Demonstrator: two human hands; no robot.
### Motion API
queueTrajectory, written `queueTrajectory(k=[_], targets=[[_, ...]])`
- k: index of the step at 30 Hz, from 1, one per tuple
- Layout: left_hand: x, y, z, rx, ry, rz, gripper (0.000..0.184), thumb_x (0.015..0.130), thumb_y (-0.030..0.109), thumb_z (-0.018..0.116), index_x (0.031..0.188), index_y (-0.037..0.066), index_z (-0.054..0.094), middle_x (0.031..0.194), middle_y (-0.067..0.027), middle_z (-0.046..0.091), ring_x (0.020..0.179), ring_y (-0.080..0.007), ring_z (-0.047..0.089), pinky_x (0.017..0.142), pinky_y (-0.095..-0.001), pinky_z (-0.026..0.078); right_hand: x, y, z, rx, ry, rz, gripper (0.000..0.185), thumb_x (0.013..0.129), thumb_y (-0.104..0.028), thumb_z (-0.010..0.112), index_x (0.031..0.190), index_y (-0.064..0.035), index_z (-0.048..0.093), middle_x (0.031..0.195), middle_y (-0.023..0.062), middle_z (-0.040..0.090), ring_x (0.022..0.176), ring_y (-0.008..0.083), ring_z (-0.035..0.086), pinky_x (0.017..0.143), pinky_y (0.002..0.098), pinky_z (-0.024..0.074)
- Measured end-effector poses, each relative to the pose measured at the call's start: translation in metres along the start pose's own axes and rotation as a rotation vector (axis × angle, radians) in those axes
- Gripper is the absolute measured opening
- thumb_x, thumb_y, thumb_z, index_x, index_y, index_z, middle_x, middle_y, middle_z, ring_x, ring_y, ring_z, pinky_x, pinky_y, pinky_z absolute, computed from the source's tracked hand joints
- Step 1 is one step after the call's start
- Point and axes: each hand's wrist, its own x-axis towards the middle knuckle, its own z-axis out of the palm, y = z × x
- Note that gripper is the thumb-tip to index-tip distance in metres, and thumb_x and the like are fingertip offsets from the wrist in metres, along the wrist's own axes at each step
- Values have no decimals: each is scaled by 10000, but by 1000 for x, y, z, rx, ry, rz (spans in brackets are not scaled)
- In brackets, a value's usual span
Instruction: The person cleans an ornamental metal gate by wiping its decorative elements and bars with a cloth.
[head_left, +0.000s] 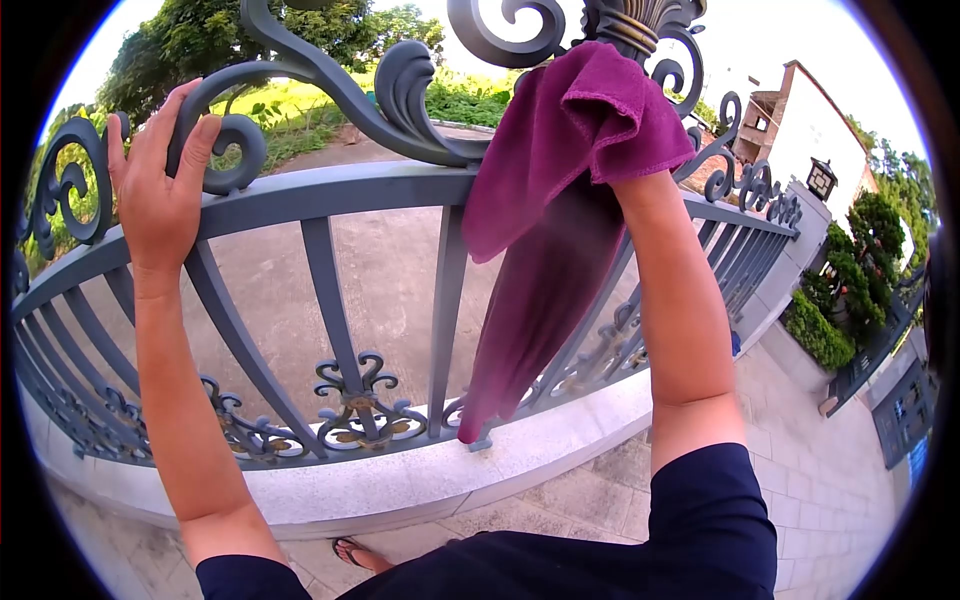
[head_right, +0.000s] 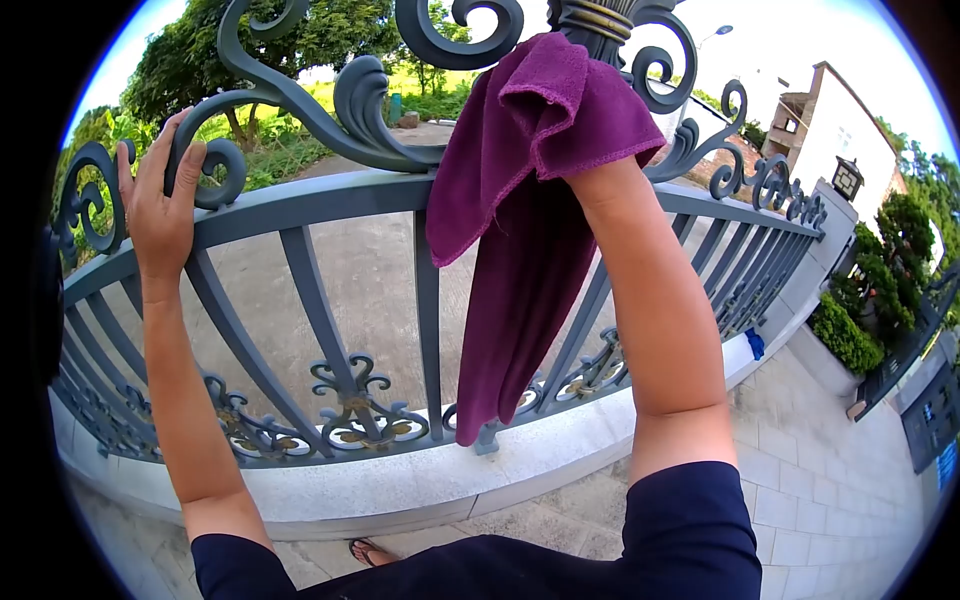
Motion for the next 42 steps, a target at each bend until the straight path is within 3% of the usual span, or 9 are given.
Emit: queueTrajectory(k=[15,22,23,27,30,31,35,39,42], targets=[[1,3,-2,-57,9,-13,433,1064,432,656,1356,119,720,1055,-54,777,996,-211,709,1319,-472,162,0,-13,-16,-134,-100,-118,388,963,-157,793,1332,-80,700,1242,102,752,1146,228,719,983,349,579],[1,5,3,-51,69,-25,422,1052,444,665,1329,133,729,1068,-57,779,1021,-219,709,1318,-477,163,19,-2,-4,-223,44,-91,396,918,-335,827,1247,-130,747,1142,144,774,1048,347,752,874,409,611],[0,4,1,-32,21,-31,430,1066,442,644,1353,130,717,1113,-55,783,1069,-217,712,1321,-483,150,14,-7,-3,-393,-2,-98,359,994,-244,766,1318,-102,705,1212,95,757,1111,240,735,933,339,595],[1,0,-2,-44,-26,-27,437,1076,433,633,1376,124,702,1131,-58,785,1083,-216,713,1326,-485,128,7,-20,7,-289,46,-43,368,974,-217,781,1314,-102,704,1197,103,758,1106,252,736,921,345,592],[1,1,-3,-92,-44,-46,436,1070,427,645,1375,120,701,1103,-61,781,1047,-216,710,1327,-483,114,9,-19,-6,-310,-55,-202,363,976,-179,769,1319,-83,699,1195,87,759,1101,226,733,937,336,585],[2,0,-5,-102,-65,-53,438,1072,425,643,1380,119,698,1106,-61,781,1049,-215,709,1328,-485,107,7,-9,-9,-1,-86,-208,380,977,-134,759,1345,-68,691,1226,71,757,1121,198,727,974,328,574],[2,0,-5,-152,-42,-29,451,1078,417,634,1404,110,682,1103,-59,778,1089,-215,709,1330,-488,80,23,-1,-40,296,-441,-217,485,931,-188,813,1395,-133,682,1318,114,735,1212,288,710,1059,399,562],[2,1,-5,-140,-45,-28,463,1074,421,638,1417,112,677,1094,-60,775,1108,-213,702,1331,-479,62,28,13,-74,-249,-651,-183,535,998,-252,771,1500,-153,611,1378,81,703,1236,236,695,1089,376,547],[2,1,-5,-99,-46,-33,471,1071,426,643,1419,111,676,1090,-61,774,1090,-214,704,1331,-481,71,-6,26,-85,-31,-493,-57,569,1004,-259,765,1529,-152,572,1438,74,661,1273,220,664,1101,369,536]])
